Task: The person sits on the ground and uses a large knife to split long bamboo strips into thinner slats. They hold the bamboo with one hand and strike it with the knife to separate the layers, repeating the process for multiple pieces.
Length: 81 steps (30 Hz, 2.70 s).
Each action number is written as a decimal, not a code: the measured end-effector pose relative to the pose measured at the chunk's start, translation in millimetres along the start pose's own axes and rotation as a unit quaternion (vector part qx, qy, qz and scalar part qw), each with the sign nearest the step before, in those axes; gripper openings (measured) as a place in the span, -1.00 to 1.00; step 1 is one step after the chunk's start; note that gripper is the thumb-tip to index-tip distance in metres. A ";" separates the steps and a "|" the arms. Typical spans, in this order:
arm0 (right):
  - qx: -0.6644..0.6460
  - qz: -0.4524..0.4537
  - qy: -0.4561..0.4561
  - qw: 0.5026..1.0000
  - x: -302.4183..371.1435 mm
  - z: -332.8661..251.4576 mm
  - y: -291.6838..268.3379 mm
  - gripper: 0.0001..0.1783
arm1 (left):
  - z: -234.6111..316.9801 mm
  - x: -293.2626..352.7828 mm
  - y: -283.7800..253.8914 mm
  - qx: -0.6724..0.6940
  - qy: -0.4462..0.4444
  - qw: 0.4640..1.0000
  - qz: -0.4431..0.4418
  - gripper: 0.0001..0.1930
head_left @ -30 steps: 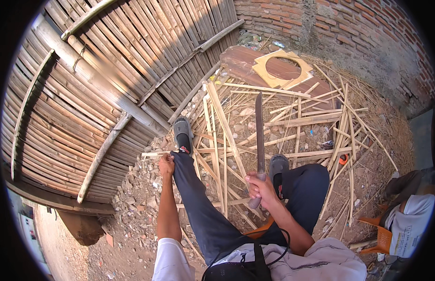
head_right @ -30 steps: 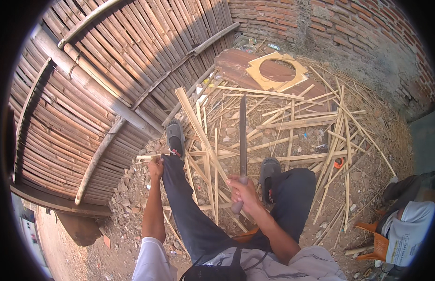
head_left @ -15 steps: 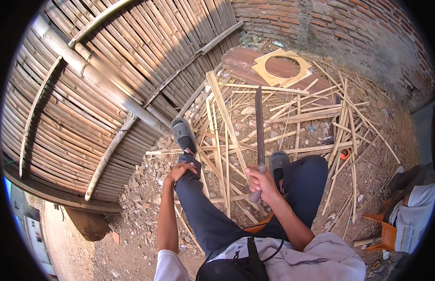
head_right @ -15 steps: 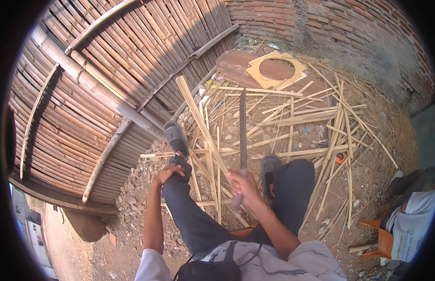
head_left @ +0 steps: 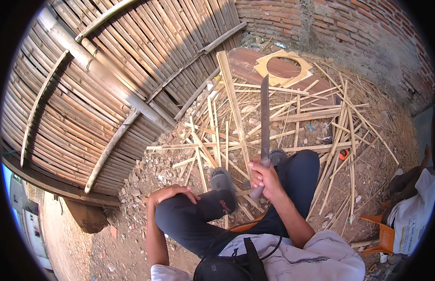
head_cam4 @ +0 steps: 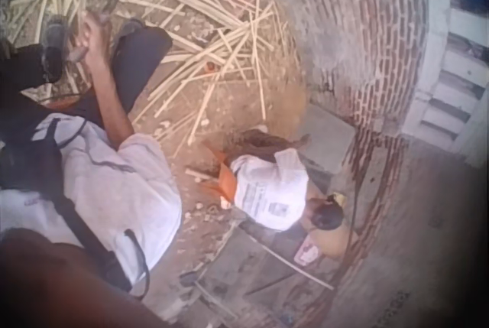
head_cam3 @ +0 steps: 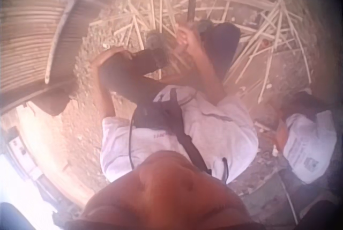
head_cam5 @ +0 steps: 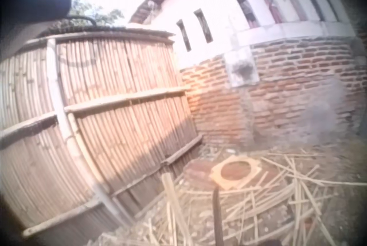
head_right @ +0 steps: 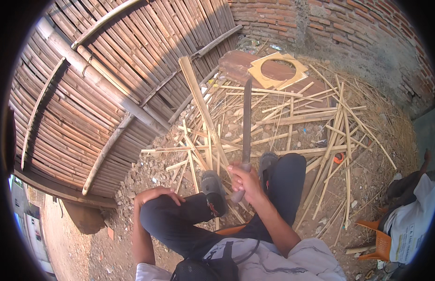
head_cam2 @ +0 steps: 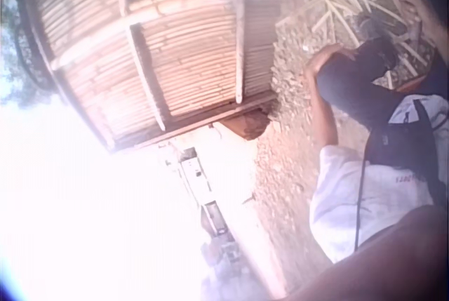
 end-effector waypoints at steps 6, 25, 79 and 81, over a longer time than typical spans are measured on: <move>0.004 -0.015 0.001 1.000 -7.0 17.9 20.6 -0.82 | 47.7 3.7 -69.5 -0.079 0.047 0.905 0.416 -0.66; 0.002 -0.041 -0.001 0.999 -44.5 -3.9 74.2 -0.83 | 64.3 -144.5 48.9 0.040 0.278 0.950 0.137 -0.50; 0.711 -0.241 -0.302 0.588 -115.8 -106.6 94.9 -0.22 | 40.6 13.9 61.3 0.269 0.054 0.924 0.267 -0.57; 0.726 -0.212 -0.256 0.602 -126.7 -116.9 83.3 -0.23 | 33.7 15.0 70.2 0.272 0.055 0.927 0.252 -0.57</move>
Point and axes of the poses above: each hand's wrist, its own x-axis away from the middle knuckle, its own y-axis out of the palm, z = x × y, the point moved 9 cm from there along -x, towards the middle knuckle, and after that the axes turned 15 degrees about -y, right-handed, at the moved point
